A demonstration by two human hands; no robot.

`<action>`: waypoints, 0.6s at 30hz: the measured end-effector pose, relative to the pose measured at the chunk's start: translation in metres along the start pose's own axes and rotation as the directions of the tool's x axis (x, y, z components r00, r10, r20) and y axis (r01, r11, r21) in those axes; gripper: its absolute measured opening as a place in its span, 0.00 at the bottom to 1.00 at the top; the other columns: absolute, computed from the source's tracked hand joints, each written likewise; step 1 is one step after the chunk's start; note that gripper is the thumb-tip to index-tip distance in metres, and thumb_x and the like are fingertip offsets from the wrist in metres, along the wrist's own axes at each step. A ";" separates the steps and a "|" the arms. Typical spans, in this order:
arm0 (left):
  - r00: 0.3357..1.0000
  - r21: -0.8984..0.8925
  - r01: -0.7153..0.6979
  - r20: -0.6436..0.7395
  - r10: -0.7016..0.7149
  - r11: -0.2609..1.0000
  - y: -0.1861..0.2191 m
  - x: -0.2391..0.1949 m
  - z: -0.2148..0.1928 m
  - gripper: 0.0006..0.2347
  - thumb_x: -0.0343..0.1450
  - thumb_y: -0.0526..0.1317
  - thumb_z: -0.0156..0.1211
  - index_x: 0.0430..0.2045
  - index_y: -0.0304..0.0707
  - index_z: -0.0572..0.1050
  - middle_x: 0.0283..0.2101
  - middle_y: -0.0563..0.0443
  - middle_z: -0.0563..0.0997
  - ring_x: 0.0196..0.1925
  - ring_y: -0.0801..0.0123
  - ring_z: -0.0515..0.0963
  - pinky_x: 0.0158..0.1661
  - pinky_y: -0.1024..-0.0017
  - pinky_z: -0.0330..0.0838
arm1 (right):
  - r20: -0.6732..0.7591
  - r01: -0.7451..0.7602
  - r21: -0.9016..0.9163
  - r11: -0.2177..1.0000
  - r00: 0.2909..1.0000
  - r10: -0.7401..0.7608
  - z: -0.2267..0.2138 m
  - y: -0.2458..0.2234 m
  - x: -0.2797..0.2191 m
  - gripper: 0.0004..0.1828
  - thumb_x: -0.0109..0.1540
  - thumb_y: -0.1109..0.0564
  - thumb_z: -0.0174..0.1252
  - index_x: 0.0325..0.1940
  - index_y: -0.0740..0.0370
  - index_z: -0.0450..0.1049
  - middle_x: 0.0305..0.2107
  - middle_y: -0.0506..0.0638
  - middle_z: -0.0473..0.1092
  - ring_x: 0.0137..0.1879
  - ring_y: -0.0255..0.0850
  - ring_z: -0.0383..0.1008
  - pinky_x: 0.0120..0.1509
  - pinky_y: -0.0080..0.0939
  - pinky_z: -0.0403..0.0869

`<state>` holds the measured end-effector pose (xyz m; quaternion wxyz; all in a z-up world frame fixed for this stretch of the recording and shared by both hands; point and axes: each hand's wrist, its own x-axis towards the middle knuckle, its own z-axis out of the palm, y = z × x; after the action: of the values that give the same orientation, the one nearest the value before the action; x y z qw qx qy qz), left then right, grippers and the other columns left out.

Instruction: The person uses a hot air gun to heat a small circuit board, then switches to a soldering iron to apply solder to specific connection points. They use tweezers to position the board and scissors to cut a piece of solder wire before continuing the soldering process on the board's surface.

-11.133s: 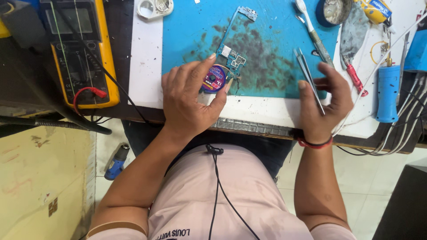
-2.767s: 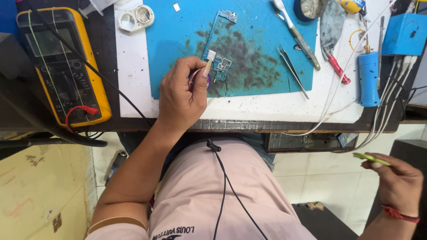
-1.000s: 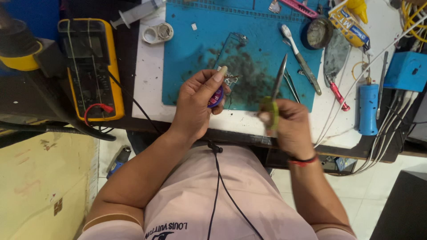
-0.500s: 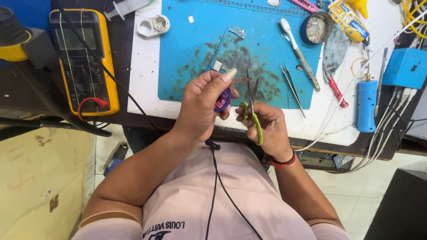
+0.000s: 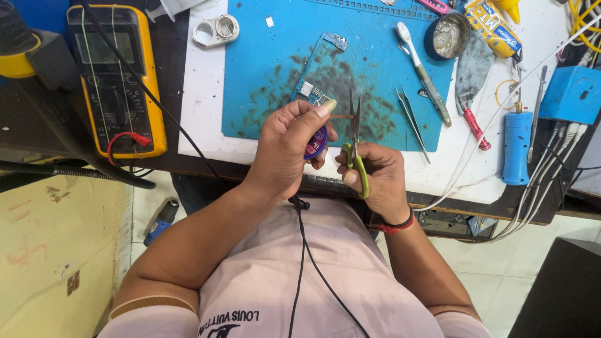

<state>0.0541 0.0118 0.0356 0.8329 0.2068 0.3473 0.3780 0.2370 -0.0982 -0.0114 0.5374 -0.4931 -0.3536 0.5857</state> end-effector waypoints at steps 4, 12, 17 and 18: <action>1.000 -0.010 -0.001 -0.005 0.001 1.000 -0.003 0.000 0.000 0.08 0.74 0.41 0.62 0.29 0.40 0.73 0.26 0.51 0.79 0.18 0.80 0.73 0.19 0.78 0.66 | -0.001 -0.011 -0.017 1.000 1.000 0.011 0.000 0.001 -0.001 0.20 0.58 0.53 0.75 0.48 0.67 0.79 0.40 0.51 0.78 0.43 0.34 0.78 0.51 0.35 0.77; 1.000 -0.006 -0.004 0.005 0.004 1.000 -0.004 0.000 0.001 0.08 0.74 0.41 0.62 0.28 0.39 0.73 0.26 0.51 0.79 0.19 0.79 0.73 0.19 0.78 0.66 | -0.007 -0.007 -0.033 0.999 1.000 0.007 0.001 0.000 0.000 0.18 0.58 0.55 0.75 0.45 0.67 0.79 0.39 0.50 0.78 0.42 0.33 0.77 0.50 0.33 0.76; 1.000 0.006 0.010 -0.003 -0.010 1.000 -0.003 0.000 0.002 0.08 0.74 0.41 0.62 0.28 0.39 0.73 0.26 0.52 0.79 0.18 0.79 0.73 0.18 0.78 0.66 | -0.022 -0.017 -0.025 1.000 1.000 0.016 0.001 0.002 0.000 0.16 0.57 0.57 0.74 0.43 0.67 0.79 0.36 0.50 0.78 0.40 0.32 0.76 0.47 0.32 0.75; 1.000 0.002 0.005 0.001 -0.005 1.000 -0.003 0.000 0.002 0.08 0.74 0.41 0.62 0.29 0.39 0.73 0.26 0.51 0.79 0.18 0.79 0.73 0.19 0.78 0.66 | -0.021 -0.013 -0.017 1.000 1.000 0.013 0.000 0.003 0.000 0.16 0.57 0.57 0.75 0.43 0.67 0.79 0.36 0.49 0.77 0.39 0.32 0.75 0.47 0.32 0.74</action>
<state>0.0568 0.0095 0.0346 0.8338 0.2069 0.3476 0.3757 0.2358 -0.0985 -0.0136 0.5329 -0.5060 -0.3497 0.5811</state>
